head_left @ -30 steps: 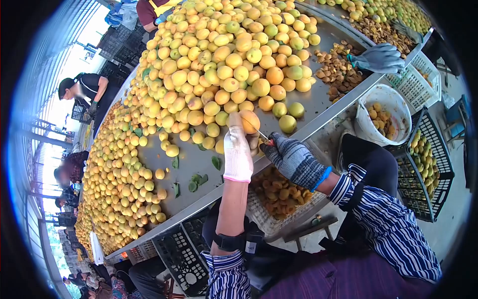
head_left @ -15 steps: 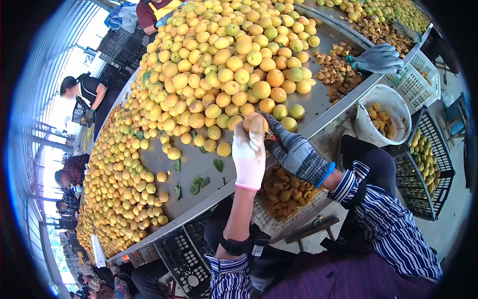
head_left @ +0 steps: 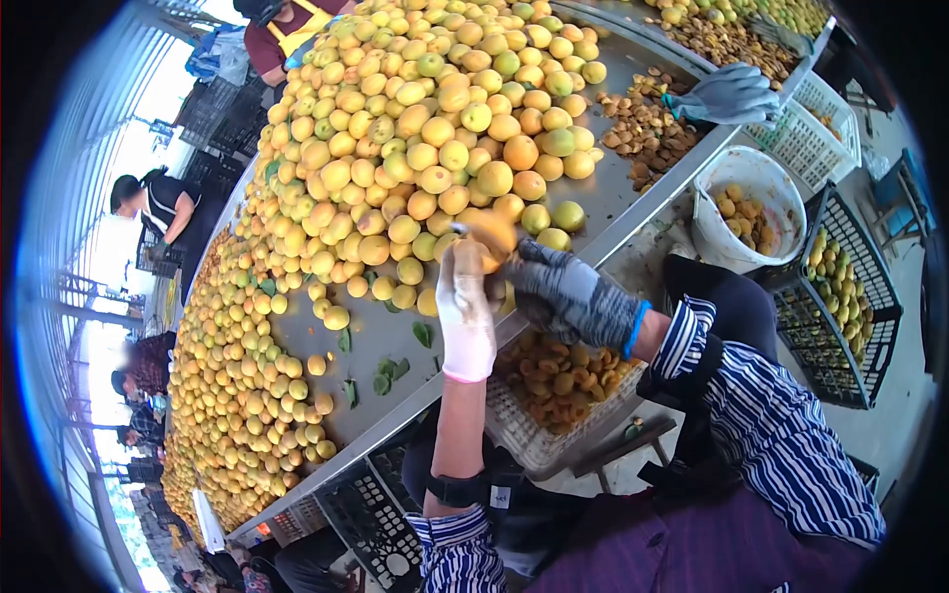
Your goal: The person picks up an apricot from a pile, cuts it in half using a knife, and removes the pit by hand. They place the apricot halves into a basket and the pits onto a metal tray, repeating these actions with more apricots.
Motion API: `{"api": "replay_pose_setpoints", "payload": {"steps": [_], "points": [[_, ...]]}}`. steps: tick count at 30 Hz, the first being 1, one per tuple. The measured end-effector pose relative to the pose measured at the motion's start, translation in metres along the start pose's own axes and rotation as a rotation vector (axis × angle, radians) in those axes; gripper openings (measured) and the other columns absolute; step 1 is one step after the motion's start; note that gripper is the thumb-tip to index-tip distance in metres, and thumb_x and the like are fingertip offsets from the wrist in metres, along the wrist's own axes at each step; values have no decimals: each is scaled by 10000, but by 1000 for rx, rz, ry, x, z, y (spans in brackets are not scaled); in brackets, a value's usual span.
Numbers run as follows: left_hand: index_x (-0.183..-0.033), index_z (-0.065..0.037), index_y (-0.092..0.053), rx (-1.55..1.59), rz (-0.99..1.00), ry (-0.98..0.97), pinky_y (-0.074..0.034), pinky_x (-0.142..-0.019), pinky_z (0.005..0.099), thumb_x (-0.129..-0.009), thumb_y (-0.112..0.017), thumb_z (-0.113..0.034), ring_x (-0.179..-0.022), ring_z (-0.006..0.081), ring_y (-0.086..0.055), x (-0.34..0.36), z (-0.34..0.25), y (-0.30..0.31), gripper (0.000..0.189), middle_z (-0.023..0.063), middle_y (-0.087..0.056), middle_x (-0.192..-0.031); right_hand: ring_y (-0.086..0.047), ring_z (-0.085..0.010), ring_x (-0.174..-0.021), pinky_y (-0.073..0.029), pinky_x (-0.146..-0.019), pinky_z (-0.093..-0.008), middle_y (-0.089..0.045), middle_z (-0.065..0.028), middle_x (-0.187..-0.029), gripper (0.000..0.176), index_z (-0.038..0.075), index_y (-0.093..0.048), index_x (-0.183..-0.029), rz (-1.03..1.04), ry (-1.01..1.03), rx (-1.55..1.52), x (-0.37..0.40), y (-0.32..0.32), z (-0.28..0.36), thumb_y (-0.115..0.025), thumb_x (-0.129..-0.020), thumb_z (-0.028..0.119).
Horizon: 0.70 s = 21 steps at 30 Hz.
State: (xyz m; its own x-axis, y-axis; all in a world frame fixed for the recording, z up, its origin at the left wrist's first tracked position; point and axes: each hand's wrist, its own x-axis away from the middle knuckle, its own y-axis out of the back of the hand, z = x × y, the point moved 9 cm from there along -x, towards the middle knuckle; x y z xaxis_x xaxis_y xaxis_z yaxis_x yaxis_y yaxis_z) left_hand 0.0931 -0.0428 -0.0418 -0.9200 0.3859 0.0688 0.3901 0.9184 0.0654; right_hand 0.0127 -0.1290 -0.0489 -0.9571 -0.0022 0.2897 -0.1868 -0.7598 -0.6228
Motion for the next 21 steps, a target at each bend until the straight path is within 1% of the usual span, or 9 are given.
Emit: {"api": "replay_pose_setpoints", "payload": {"steps": [3,5,9,12,14,15,16,19,21], "points": [[-1044,-80,-551,183,190,29,-274,-472,215,-916,-501,-446,-546,78,-379,-1,-7,-12,392,2,-478,-737,-379,-53,-398,-281,-356,-194,-448,41,-576,197,142,-519,-933,51,-51,-134,-2,7,-6,-545,-927,337],[-1097,-62,-526,531,246,141,-260,-469,217,-917,-506,-417,-549,92,-369,-2,-7,-19,398,33,-489,-779,-334,-53,-356,-236,-335,-193,-394,57,-522,336,140,-486,-748,102,-80,-184,1,5,-4,-492,-941,415],[-1160,-42,-494,986,484,281,-259,-469,233,-926,-480,-413,-521,104,-326,9,-23,-27,439,35,-458,-767,-368,-35,-391,-269,-357,-185,-438,37,-546,469,105,-437,-655,624,-99,-373,19,-24,2,-441,-944,475],[-1182,-34,-484,1187,590,223,-252,-466,246,-922,-473,-431,-502,102,-292,-1,-30,-8,475,22,-386,-706,-440,-58,-438,-325,-382,-188,-512,9,-609,462,64,-511,-730,425,-200,-476,35,-1,2,-422,-953,458],[-1181,-34,-483,1206,526,182,-248,-465,259,-922,-469,-417,-492,109,-286,-5,-32,7,463,10,-322,-673,-488,-61,-509,-388,-431,-208,-536,-12,-663,325,26,-554,-1140,384,-83,-133,46,6,16,-606,-900,239],[-1167,-33,-493,1144,546,146,-251,-468,264,-925,-456,-420,-492,116,-288,-4,-35,9,458,16,-336,-680,-534,-74,-590,-435,-499,-213,-571,-27,-745,348,38,-551,-1178,418,-367,-192,52,11,-3,-638,-881,197],[-1153,-32,-503,1081,567,115,-255,-470,268,-928,-443,-423,-492,124,-289,-2,-37,9,455,22,-351,-686,-561,-82,-643,-459,-555,-210,-593,-26,-817,354,67,-577,-1169,459,-147,504,56,11,8,-667,-857,210],[-1109,-29,-528,1025,400,211,-290,-475,277,-935,-412,-450,-521,152,-331,-3,-19,16,470,51,-403,-728,-578,-81,-731,-490,-668,-255,-641,-12,-822,334,61,-631,-1049,497,-195,1243,51,19,-8,-737,-784,234],[-1146,-26,-520,942,249,320,-320,-479,264,-940,-392,-454,-578,169,-402,1,-6,17,492,110,-530,-855,-581,-88,-736,-490,-687,-258,-646,-20,-812,320,59,-633,-1029,444,-286,1279,47,30,-5,-737,-783,234]]}}
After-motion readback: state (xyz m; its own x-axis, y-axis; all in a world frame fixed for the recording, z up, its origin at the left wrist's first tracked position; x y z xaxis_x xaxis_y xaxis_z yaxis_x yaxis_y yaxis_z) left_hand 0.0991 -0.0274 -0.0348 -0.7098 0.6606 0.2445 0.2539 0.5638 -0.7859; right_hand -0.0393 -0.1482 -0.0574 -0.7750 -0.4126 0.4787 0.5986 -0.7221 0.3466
